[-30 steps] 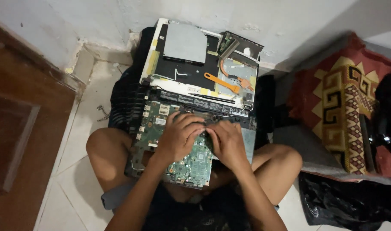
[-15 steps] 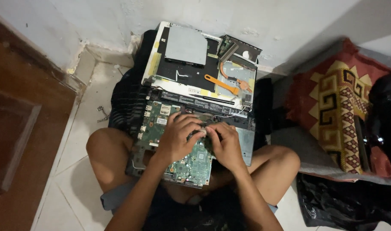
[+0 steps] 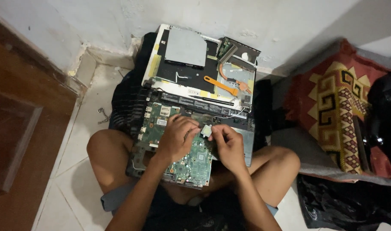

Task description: Installing a heat sink onto a laptop motherboard and securing it with screws.

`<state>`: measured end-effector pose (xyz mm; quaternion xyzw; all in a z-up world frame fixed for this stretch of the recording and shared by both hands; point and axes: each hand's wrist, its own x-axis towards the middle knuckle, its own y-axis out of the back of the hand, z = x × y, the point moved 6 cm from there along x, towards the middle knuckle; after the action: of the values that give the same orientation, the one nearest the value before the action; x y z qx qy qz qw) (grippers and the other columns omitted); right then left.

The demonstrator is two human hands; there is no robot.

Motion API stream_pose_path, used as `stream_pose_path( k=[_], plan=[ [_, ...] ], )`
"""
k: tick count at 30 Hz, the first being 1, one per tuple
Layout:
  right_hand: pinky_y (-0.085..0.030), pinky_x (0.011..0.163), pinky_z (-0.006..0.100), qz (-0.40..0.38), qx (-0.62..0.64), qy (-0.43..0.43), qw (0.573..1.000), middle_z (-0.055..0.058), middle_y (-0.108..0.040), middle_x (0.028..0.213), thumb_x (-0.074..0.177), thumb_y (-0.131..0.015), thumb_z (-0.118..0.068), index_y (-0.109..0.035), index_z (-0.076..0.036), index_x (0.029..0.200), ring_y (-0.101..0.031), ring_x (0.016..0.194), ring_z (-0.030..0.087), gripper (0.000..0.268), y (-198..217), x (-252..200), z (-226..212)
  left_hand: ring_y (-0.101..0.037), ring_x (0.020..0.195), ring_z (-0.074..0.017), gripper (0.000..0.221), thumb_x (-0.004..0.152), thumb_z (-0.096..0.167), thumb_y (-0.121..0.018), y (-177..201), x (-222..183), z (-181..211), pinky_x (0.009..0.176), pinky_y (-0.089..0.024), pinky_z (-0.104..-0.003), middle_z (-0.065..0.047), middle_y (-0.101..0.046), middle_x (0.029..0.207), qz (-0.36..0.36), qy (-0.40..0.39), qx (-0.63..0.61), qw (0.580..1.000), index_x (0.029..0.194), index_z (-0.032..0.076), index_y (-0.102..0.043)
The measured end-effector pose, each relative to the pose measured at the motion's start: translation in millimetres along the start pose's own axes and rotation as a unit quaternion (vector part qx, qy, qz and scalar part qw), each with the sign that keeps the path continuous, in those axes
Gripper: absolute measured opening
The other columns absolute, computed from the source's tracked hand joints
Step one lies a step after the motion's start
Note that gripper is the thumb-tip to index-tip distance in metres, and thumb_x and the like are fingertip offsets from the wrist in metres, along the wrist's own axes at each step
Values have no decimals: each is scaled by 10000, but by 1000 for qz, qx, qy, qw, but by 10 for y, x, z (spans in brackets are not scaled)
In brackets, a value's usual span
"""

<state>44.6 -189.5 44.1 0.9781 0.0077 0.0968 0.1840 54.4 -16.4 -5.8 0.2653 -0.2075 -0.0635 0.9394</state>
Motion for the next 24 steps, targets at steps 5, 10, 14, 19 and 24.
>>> stream_pose_path(
  k=[5,10,14,19,24],
  plan=[
    [-452,642,283,27,9,-27,999,50,-732,612,1010,-638,-80,-765,-94,849,-534,583,119,205,123,-31,5,-678,1131,-238,67,1032,217,-642,36,16,95,1100,-378,-605,9,-718,1072,-15,-6,9,1000,994,162,-642],
    [-421,650,252,68,9,-29,997,54,-731,646,1034,-615,-75,-748,-72,886,-516,613,98,198,405,-65,230,-604,1250,-282,208,1014,316,-650,40,51,214,1125,-332,-634,-17,-668,1254,-66,-24,81,994,1195,222,-689],
    [-366,634,211,96,29,-60,993,66,-727,674,1058,-576,-70,-730,-63,916,-468,617,71,209,617,-100,218,-567,1279,-340,226,1021,375,-639,34,54,326,1101,-312,-666,-61,-658,1338,-80,-60,123,987,1131,245,-789],
    [-397,654,211,113,50,-62,990,74,-729,679,1054,-592,-63,-726,-63,897,-505,636,82,206,705,-126,278,-563,1271,-343,259,1025,388,-624,42,80,345,1103,-314,-669,-64,-661,1349,-88,-48,112,989,1085,220,-811],
    [-403,662,211,117,54,-67,989,88,-723,668,1060,-583,-57,-720,-62,880,-509,647,88,227,716,-138,303,-585,1228,-325,255,996,396,-666,27,52,314,1083,-335,-637,-47,-677,1326,-54,-68,119,989,1131,226,-801]
  ],
)
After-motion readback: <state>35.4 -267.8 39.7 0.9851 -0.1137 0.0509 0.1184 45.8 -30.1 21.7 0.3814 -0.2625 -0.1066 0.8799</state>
